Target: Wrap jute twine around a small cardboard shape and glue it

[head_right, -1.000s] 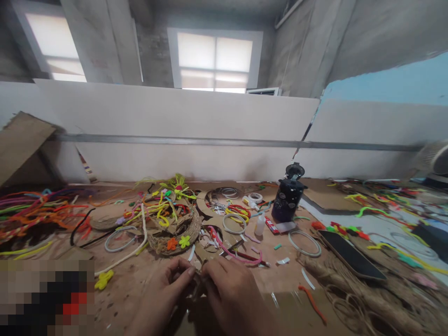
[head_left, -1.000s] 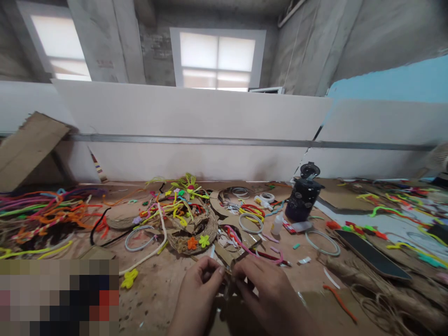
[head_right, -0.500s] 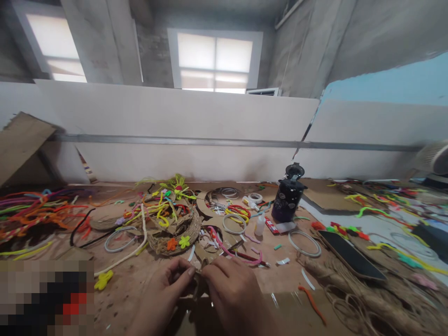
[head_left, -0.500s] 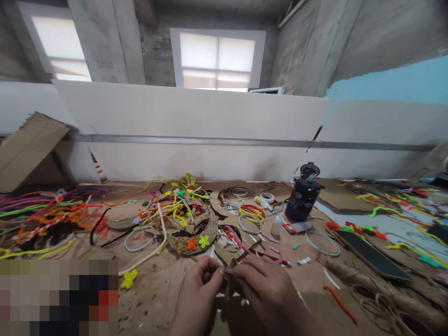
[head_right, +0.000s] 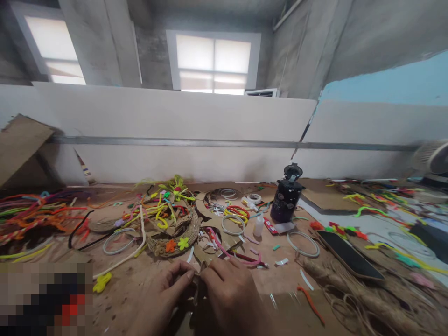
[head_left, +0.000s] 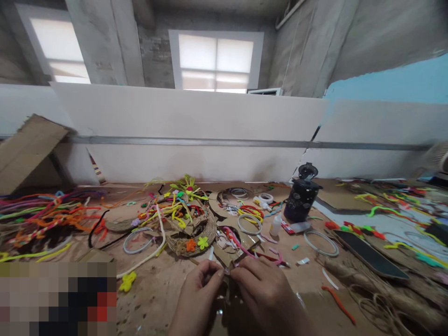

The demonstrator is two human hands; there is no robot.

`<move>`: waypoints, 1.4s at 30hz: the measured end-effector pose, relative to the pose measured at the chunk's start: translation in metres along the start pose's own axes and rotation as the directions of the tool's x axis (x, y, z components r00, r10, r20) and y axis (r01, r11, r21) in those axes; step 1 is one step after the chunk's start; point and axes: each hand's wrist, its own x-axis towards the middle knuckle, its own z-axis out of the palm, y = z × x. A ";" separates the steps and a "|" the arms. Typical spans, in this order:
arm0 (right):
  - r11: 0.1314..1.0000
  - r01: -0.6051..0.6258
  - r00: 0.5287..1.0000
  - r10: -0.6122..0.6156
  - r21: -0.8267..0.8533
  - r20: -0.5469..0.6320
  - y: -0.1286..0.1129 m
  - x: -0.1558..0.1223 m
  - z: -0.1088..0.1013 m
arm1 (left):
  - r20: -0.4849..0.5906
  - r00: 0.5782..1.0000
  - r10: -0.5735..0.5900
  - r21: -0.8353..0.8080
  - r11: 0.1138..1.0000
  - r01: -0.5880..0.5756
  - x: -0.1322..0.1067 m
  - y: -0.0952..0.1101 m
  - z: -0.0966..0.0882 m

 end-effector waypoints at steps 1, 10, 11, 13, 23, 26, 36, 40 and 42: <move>1.000 0.017 1.000 -0.017 -0.013 -0.001 -0.001 0.000 0.001 | -0.004 1.000 0.005 -0.003 1.000 -0.005 0.001 -0.002 0.000; 0.997 0.075 0.997 -0.076 -0.031 -0.019 -0.001 0.000 0.005 | -0.075 0.996 0.042 0.138 0.990 -0.031 0.001 0.009 0.003; 0.997 0.073 0.997 -0.074 -0.027 -0.017 -0.001 0.000 0.005 | -0.083 0.995 0.048 0.151 0.988 -0.035 0.001 0.010 0.002; 0.998 0.062 0.998 -0.062 -0.011 -0.011 -0.001 -0.001 0.005 | -0.093 0.994 0.060 0.180 0.983 -0.043 0.001 0.011 0.002; 0.940 -0.255 0.962 0.222 0.226 0.160 0.002 -0.003 -0.001 | -0.085 0.995 0.053 0.200 0.979 -0.035 -0.003 0.015 0.002; 0.839 -0.427 0.901 0.361 0.337 0.242 0.004 0.001 -0.008 | -0.049 0.997 0.053 0.183 0.982 -0.043 -0.003 0.013 0.002; 0.035 -0.788 0.533 0.539 0.615 0.653 0.008 0.004 0.001 | 0.030 0.996 0.086 0.185 0.979 -0.090 -0.008 0.016 0.003; -0.038 -0.781 0.514 0.530 0.624 0.675 0.008 0.001 0.003 | 0.040 0.999 0.027 0.127 0.991 -0.032 -0.008 0.016 0.001; -0.046 -0.777 0.515 0.529 0.628 0.675 0.008 0.000 0.002 | 0.062 0.998 -0.016 0.078 0.997 0.011 -0.008 0.015 0.000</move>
